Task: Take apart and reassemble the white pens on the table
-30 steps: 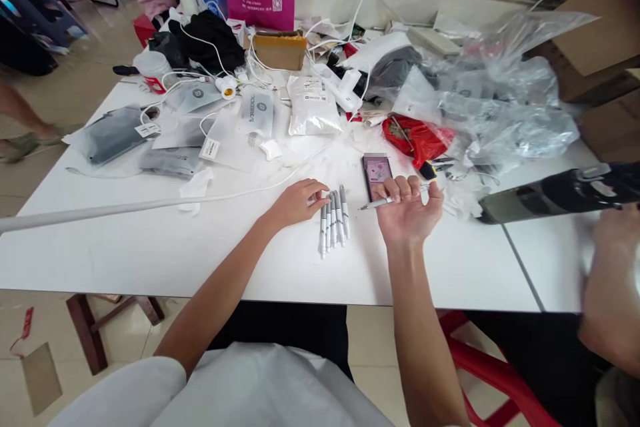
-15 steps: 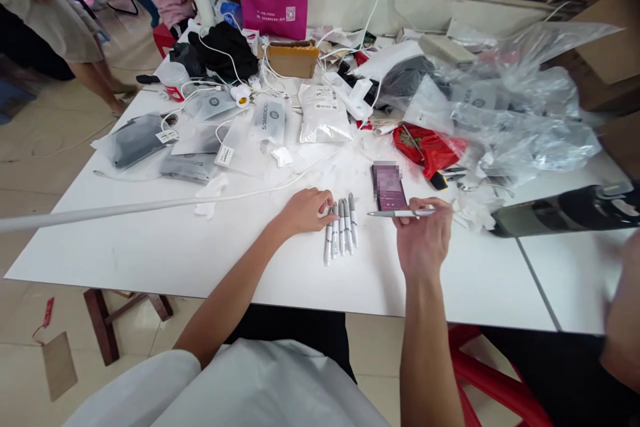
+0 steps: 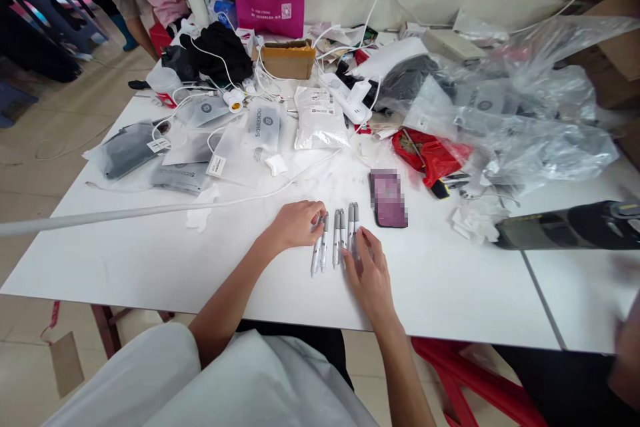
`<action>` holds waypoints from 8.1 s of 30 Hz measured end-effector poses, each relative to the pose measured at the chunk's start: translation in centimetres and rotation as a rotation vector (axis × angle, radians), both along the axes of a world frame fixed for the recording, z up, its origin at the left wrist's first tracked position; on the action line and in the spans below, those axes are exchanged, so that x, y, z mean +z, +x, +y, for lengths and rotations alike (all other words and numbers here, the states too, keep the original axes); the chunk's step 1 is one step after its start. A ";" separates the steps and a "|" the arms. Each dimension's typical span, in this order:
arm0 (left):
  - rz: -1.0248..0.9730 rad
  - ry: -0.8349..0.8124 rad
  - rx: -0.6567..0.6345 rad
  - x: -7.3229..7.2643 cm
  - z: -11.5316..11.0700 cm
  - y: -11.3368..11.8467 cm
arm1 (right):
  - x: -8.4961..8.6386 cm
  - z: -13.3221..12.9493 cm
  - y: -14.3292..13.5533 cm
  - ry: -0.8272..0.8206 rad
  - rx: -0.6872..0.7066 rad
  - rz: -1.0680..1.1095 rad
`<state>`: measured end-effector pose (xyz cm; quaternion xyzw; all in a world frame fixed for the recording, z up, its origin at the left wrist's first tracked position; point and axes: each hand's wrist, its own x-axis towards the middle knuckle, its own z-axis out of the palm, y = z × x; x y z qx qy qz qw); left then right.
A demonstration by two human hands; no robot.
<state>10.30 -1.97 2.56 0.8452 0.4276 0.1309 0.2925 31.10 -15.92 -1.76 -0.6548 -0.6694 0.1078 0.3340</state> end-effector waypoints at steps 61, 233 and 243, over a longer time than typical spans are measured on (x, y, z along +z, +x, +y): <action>-0.706 -0.213 0.005 1.8 -8.6 -4.0 | 9.2 4.4 -5.3 0.092 -0.071 2.003; -0.493 0.125 0.255 -2.5 1.7 -7.6 | 0.4 12.7 -2.9 0.258 0.447 -0.154; -0.493 0.181 0.234 -2.4 1.5 -7.3 | 0.2 12.5 -2.5 0.240 0.399 -0.056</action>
